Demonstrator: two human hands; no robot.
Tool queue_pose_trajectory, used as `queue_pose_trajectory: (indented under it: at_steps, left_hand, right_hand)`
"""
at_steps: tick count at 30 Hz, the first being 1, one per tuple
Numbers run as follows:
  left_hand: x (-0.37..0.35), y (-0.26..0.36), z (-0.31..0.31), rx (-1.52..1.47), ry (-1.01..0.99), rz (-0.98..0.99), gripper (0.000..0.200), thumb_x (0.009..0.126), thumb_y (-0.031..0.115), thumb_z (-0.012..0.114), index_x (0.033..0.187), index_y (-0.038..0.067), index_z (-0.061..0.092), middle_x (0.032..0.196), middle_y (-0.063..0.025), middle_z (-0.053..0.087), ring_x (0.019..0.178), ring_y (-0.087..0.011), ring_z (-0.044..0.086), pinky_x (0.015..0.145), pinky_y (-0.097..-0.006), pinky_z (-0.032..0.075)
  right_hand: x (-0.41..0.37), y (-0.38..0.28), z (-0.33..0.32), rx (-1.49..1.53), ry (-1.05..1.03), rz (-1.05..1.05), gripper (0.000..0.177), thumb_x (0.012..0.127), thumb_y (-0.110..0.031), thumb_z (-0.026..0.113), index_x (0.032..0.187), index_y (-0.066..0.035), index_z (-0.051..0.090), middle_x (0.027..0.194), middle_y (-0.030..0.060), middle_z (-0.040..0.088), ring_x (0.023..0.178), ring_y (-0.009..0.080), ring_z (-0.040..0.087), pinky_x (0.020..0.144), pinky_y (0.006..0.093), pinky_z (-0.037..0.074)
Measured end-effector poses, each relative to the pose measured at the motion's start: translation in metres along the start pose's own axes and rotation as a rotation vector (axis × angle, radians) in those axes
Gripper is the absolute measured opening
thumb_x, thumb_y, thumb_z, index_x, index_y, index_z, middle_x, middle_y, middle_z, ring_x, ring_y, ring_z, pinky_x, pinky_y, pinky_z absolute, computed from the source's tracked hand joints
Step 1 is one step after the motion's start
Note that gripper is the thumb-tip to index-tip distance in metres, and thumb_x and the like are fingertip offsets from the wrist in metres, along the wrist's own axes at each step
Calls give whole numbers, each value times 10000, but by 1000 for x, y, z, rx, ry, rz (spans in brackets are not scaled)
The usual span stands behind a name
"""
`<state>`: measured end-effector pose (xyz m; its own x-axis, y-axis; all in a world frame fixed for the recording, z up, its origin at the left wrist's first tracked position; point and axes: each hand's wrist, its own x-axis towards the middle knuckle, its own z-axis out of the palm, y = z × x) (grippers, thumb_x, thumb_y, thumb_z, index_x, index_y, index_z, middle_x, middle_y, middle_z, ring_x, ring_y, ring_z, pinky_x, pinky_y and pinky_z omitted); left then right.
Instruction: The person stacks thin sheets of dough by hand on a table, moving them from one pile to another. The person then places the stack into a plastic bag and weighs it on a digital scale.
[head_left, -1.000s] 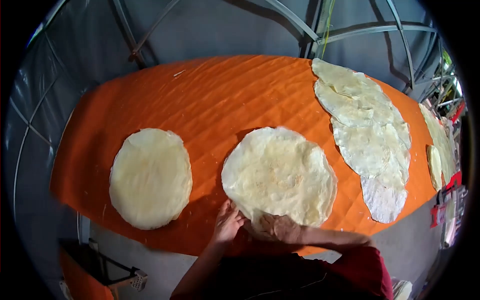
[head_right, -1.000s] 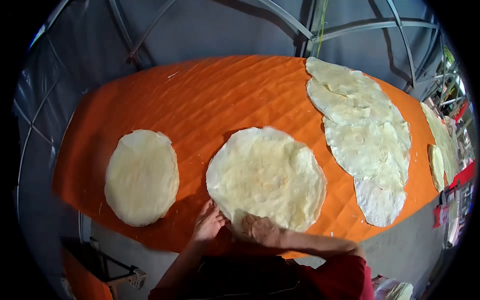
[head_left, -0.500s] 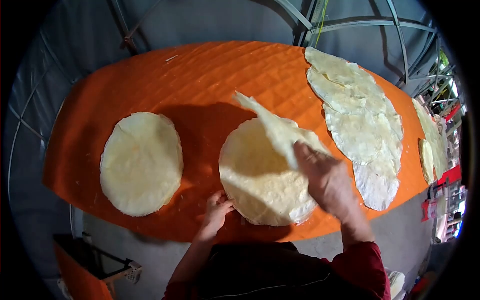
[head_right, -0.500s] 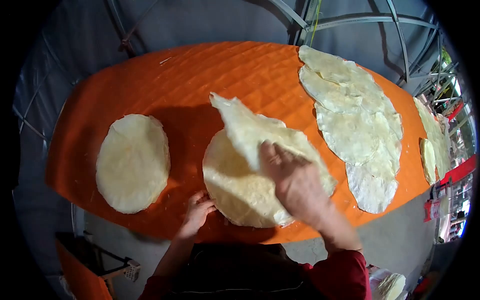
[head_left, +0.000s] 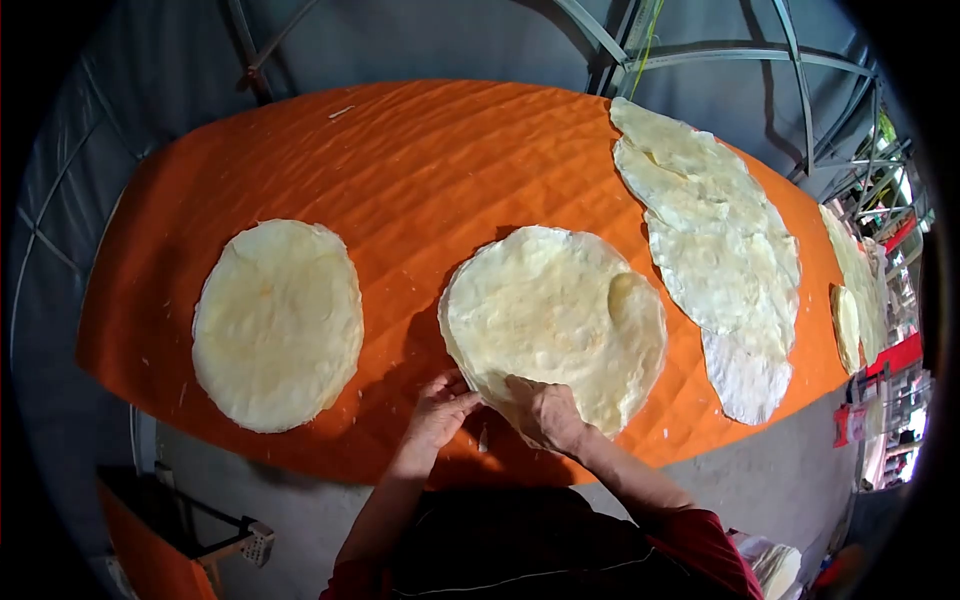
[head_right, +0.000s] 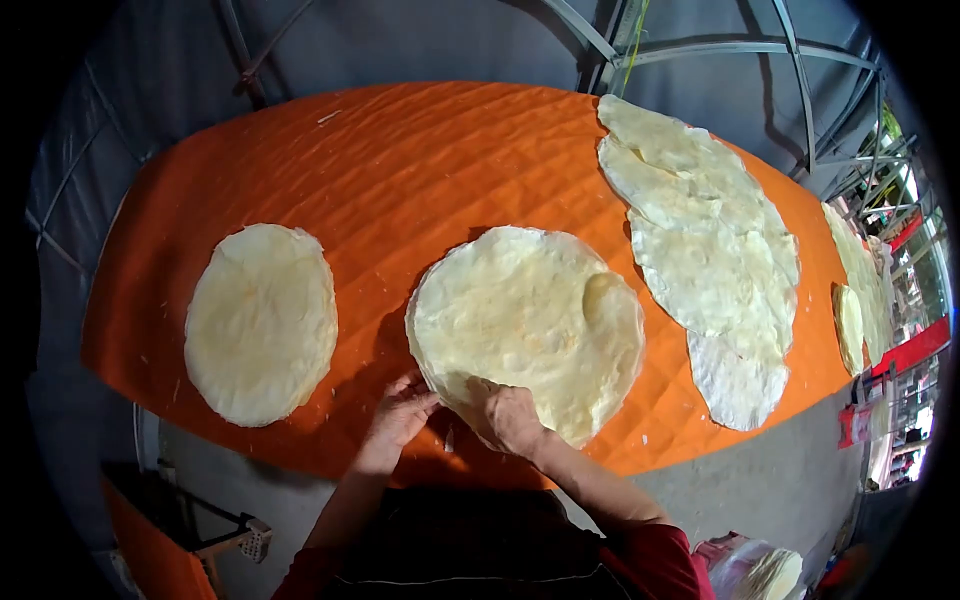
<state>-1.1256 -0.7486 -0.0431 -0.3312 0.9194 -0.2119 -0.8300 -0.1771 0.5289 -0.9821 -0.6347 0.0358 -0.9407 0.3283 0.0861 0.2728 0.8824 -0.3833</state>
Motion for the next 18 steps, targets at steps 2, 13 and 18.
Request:
queue_pose_trajectory:
  at_steps: [2, 13, 18]
  left_hand:
    - [4, -4, -2, -53, -7, 7, 342, 745, -85, 560, 1067, -13, 470, 1010, -116, 553, 929, -202, 550, 815, -336, 476]
    - [17, -14, 30, 312, 525, 38, 214, 812, 66, 526, 1006, -24, 517, 946, -85, 569, 832, -168, 553, 708, -287, 460]
    - [14, -43, -42, 354, 461, 70, 152, 788, 96, 592, 892, -15, 592, 847, -59, 604, 764, -142, 568, 669, -268, 456]
  right_hand:
    - [3, -1, 0, 37, -3, -2, 366, 767, -262, 550, 994, 20, 496, 689, 154, 588, 560, 290, 583, 499, 362, 462]
    - [26, -23, 21, -85, 0, 156, 459, 744, -151, 541, 1128, 75, 430, 914, 225, 570, 699, 324, 596, 572, 372, 478]
    - [16, 78, 20, 460, -352, 96, 512, 783, -100, 500, 1263, -34, 334, 924, 130, 564, 640, 202, 552, 586, 276, 448]
